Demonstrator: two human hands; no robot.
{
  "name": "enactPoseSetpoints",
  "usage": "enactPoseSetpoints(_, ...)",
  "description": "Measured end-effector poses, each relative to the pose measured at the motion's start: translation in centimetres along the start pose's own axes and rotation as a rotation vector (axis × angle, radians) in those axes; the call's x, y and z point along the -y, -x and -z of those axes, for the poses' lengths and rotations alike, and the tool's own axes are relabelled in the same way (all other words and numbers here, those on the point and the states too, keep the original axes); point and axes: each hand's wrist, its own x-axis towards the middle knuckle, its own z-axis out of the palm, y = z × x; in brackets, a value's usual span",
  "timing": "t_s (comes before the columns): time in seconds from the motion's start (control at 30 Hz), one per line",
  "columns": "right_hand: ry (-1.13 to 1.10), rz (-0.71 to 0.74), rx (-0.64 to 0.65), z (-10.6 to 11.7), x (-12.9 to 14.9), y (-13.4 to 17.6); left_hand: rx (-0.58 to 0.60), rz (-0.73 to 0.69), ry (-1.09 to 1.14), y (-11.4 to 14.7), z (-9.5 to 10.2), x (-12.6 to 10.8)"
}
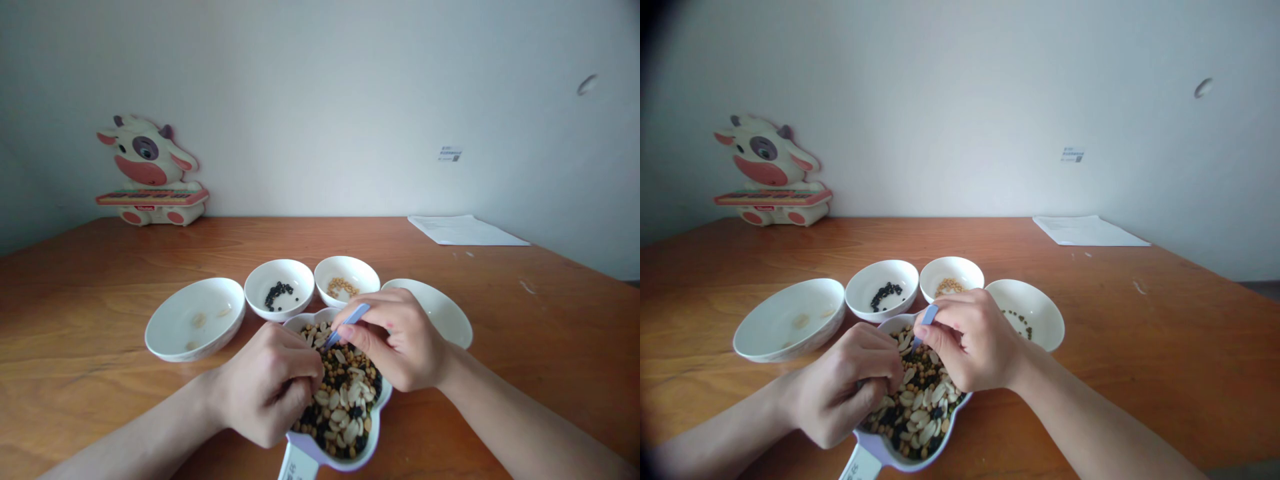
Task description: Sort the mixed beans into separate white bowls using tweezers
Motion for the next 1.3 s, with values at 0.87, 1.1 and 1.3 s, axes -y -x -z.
enactPoseSetpoints(0.87, -0.205, -0.023, -0.031, 0.8, 0.2, 0.0, 0.018, -0.005, -0.006, 0.1, 0.1, 0.1)
enactPoseSetpoints(1.1, -0.039, -0.023, 0.158, 0.2, -0.3, 0.1, 0.005, -0.003, -0.027, -0.1, 0.0, -0.1)
enactPoseSetpoints(1.3, -0.011, -0.023, 0.198, -0.2, -0.4, 0.1, 0.002, -0.002, -0.03, -0.4, 0.1, -0.4)
